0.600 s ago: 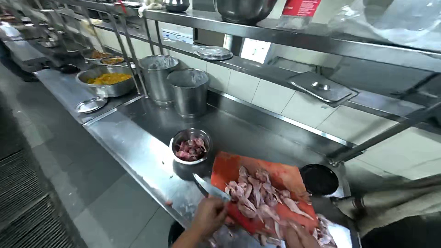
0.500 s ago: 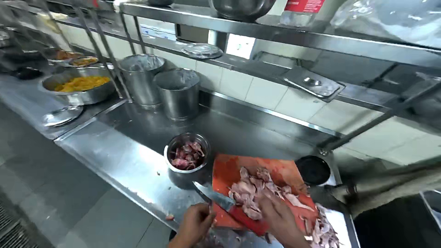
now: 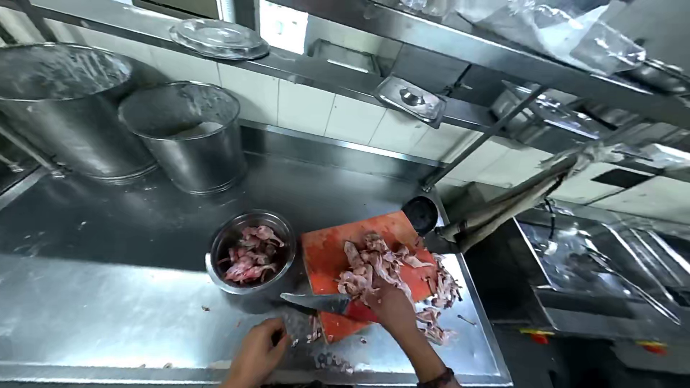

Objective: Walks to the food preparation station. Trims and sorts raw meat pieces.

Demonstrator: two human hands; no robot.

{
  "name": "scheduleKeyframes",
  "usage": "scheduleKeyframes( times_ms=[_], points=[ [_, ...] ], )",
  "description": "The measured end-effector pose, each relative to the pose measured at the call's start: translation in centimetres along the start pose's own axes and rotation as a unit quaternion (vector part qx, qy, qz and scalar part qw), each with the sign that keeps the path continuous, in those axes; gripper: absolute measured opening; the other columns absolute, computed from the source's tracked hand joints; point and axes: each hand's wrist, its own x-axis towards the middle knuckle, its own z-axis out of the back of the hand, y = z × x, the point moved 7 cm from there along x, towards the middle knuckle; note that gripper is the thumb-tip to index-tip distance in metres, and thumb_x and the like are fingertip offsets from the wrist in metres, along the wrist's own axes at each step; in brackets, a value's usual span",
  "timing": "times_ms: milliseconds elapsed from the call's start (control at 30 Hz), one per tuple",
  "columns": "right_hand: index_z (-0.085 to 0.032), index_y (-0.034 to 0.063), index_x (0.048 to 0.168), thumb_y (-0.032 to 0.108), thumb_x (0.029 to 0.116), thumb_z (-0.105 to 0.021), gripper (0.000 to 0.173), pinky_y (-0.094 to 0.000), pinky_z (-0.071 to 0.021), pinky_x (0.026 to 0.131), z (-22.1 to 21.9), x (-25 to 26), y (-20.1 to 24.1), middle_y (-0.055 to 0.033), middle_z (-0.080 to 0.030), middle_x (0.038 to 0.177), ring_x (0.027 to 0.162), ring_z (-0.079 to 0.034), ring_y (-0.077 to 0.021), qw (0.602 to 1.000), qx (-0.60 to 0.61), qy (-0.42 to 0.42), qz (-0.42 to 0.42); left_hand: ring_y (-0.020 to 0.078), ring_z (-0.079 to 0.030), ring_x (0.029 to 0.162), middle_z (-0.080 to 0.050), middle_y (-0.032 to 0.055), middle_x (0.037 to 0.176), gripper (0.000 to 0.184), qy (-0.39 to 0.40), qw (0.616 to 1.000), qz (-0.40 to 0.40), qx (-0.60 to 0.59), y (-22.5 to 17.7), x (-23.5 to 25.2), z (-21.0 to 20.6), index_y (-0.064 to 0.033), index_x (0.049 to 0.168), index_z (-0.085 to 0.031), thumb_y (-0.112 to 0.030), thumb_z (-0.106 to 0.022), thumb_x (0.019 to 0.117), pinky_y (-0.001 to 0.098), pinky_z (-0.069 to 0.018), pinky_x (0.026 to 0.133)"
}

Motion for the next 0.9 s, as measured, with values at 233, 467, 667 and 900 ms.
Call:
scheduleKeyframes(
  times_ms=[233,467,667,900],
  points=[
    [-0.067,0.0076,0.124,0.031,0.1068,-0.044,0.037,-0.0568,-0.0553,0.094,-1.4,-0.4,0.3,-0.0171,-0.072,0.119,0.113,-0.069,-0.0350,0.999,-0.008,-0.005,-0.038,0.0225,-0.070,0.092,-0.072,0.0094,0.099,0.031,0.045,0.997,-0.050,0.026,-7.7,2.7,-3.6,-0.0075,0.104,-0.072,-0.036,-0.061,0.0976,0.0463,-0.0575,0.087],
    [-0.069,0.0068,0.118,0.030,0.1072,-0.044,0.036,-0.0540,-0.0540,0.096,0.0,-2.2,-1.6,-0.0160,-0.073,0.109,0.108,-0.070,-0.0325,0.995,0.078,0.003,0.056,0.0262,-0.048,0.142,-0.055,0.0068,0.149,0.053,-0.018,0.973,-0.138,0.186,-17.3,8.0,-8.7,-0.0195,0.143,-0.057,-0.032,-0.064,0.0927,0.0470,-0.0422,0.116],
    [-0.072,0.0060,0.116,0.028,0.1062,-0.048,0.034,-0.0470,-0.0600,0.085,-0.6,-0.8,-4.8,-0.0091,-0.075,0.097,0.087,-0.073,-0.0221,0.961,0.238,0.030,0.136,0.0295,-0.060,0.130,-0.066,0.0122,0.134,0.041,0.068,0.981,-0.075,0.163,-14.6,8.9,-11.9,-0.0113,0.134,-0.064,-0.036,-0.053,0.1032,0.0523,-0.0446,0.113],
    [-0.070,0.0068,0.116,0.028,0.1064,-0.048,0.032,-0.0442,-0.0609,0.077,-1.6,0.3,-7.6,-0.0076,-0.074,0.092,0.078,-0.072,-0.0204,0.944,0.281,0.054,0.163,0.0189,-0.069,0.110,-0.071,0.0088,0.122,0.035,-0.014,0.997,-0.059,0.037,-12.2,6.4,-10.9,-0.0097,0.120,-0.072,-0.037,-0.058,0.1023,0.0417,-0.0556,0.102]
  ],
)
